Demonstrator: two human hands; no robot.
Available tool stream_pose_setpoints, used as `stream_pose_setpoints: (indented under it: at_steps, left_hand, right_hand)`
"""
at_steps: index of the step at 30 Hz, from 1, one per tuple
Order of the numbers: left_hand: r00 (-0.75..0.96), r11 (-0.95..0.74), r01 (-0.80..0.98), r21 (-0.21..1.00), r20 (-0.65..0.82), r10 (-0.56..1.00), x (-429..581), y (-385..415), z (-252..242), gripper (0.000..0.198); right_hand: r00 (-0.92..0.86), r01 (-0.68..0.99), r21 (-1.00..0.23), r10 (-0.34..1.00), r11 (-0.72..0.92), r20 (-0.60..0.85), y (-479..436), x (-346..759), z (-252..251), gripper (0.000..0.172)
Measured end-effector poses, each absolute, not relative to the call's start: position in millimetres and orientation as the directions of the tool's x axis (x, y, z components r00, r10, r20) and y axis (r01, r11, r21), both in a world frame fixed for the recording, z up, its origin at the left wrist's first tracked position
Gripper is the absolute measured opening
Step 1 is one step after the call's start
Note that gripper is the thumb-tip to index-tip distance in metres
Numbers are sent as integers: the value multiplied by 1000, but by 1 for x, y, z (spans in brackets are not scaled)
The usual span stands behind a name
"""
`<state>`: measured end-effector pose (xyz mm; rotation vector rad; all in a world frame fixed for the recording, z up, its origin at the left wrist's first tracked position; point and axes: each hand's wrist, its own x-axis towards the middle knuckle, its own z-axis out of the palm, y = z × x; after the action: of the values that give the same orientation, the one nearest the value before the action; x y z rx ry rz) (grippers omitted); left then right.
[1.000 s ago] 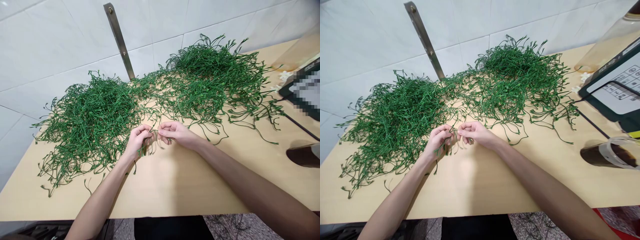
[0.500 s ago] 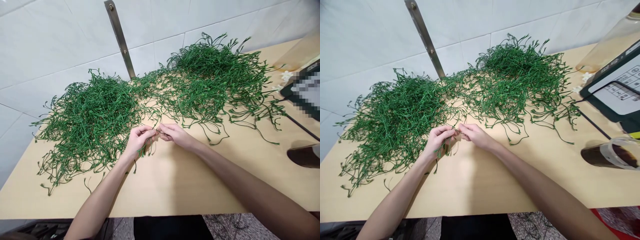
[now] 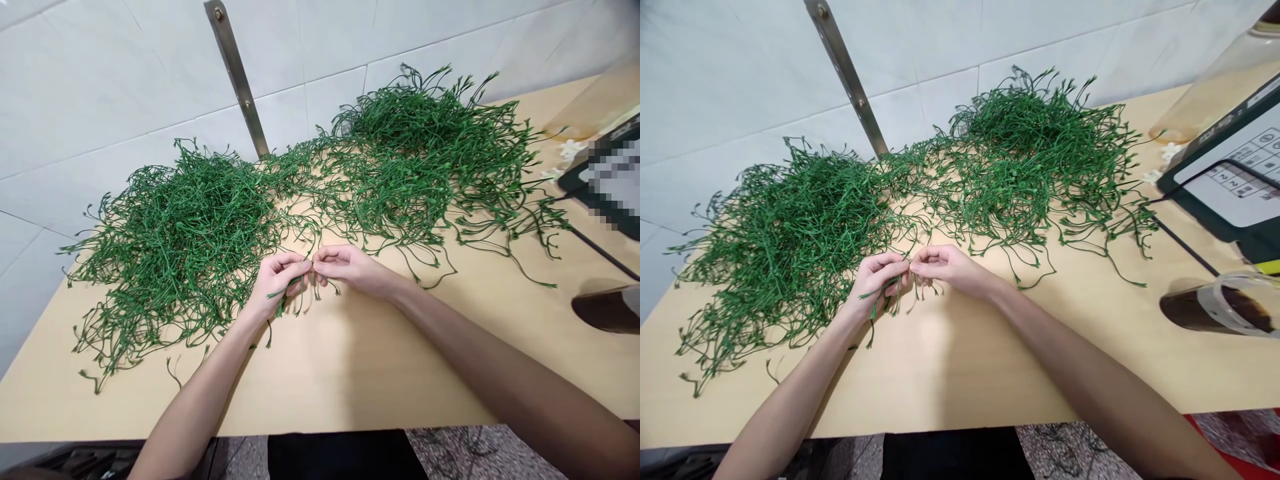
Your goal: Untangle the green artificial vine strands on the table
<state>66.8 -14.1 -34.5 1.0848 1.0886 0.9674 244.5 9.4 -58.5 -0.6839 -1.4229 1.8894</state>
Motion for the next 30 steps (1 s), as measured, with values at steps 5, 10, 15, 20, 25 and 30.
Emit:
stream_pose_setpoints:
  at_steps: [5,10,15,20,25,30]
  left_hand:
    - [180,206,-40,978,-196,964,71,-17,-28,33]
    - [170,123,10,992,-123,978,72,-17,-27,32]
    - [132,16,83,996,-27,991,69,-16,-34,26]
    - [160,-22,132,991,1,987,69,-18,-32,24]
    - [254,-29,154,988,-11,967,70,-21,-23,27]
    - [334,-8,161,987,-47,941,66,-19,-24,29]
  right_hand:
    - [-666,-214,-947,745,-239,-38,9,245,-57,25]
    - [-682,-243,-927,730,-287,-47,9,246,-58,26]
    - [-684,-239,-931,728,-277,-41,8,246,-60,30]
    - [-705,-136,-947,700,-291,-114,8,248,-53,31]
    - [-732,-206,-924,678,-321,-72,8,250,-56,29]
    - [-749,-217,-917,660,-334,-63,9,249,-60,30]
